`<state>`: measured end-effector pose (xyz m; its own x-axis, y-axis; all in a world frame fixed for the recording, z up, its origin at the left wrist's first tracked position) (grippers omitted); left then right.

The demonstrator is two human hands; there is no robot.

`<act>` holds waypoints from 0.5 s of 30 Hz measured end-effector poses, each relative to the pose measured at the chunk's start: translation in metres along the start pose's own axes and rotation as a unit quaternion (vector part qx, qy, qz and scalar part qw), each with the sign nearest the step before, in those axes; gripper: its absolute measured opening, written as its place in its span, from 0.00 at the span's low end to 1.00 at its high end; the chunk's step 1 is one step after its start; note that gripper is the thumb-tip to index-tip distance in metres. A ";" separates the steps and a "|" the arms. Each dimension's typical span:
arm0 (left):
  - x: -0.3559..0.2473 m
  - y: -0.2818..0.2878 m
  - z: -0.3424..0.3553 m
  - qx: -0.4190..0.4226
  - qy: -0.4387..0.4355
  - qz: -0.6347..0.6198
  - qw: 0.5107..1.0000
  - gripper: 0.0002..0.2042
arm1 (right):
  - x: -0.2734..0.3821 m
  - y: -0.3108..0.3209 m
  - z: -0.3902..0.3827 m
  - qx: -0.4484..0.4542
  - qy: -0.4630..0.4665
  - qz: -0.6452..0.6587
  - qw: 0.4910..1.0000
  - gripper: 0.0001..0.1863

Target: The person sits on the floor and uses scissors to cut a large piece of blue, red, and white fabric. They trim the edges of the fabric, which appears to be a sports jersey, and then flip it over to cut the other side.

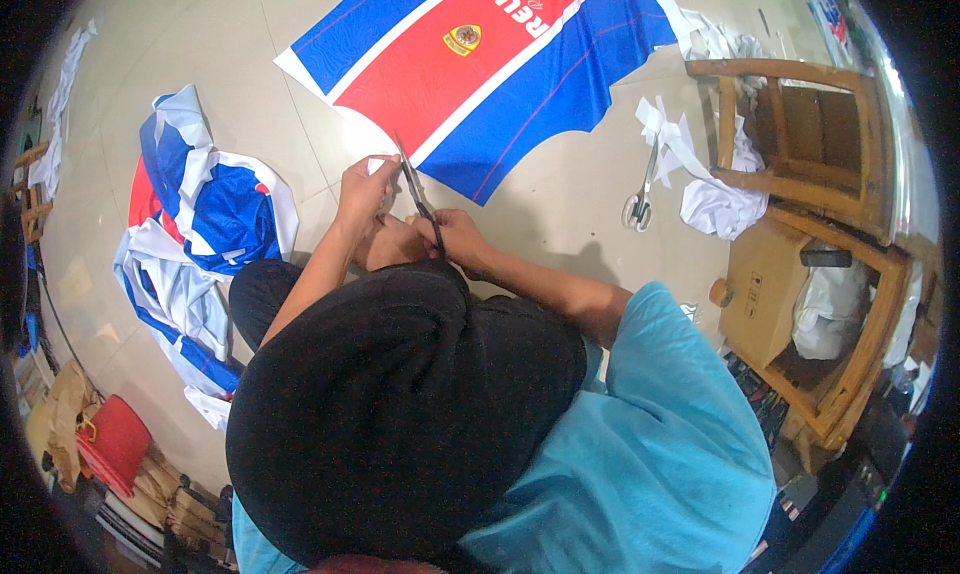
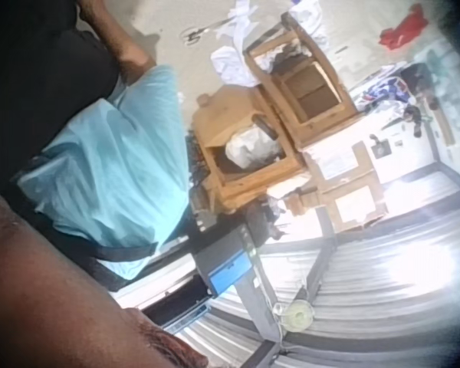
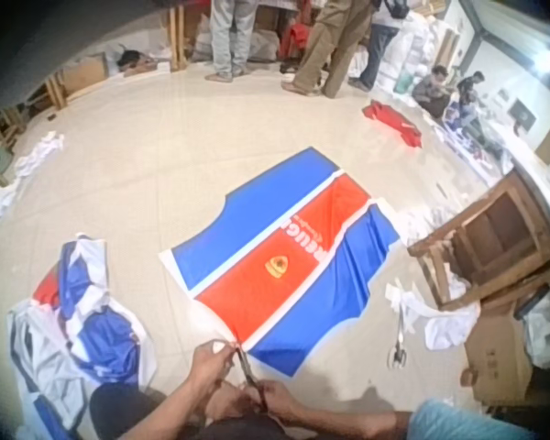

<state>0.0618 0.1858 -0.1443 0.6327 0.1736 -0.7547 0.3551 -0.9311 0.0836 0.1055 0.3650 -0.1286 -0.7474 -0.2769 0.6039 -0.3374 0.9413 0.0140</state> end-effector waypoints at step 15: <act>-0.001 0.001 0.000 -0.007 0.016 0.020 1.000 0.12 | -0.007 0.009 0.006 -0.013 0.008 -0.036 0.999 0.22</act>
<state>0.0614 0.1848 -0.1432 0.6683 0.1470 -0.7293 0.3385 -0.9330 0.1222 0.1045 0.3743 -0.1378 -0.7117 -0.3414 0.6139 -0.3749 0.9237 0.0791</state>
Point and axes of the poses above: each hand's wrist, its own z-axis towards the middle knuckle, its own y-axis out of the back of the hand, x = y × z, the point moved 4 cm from there along z, towards the middle knuckle, and after that the axes turned 8 degrees about -x, right-handed, at the moved point
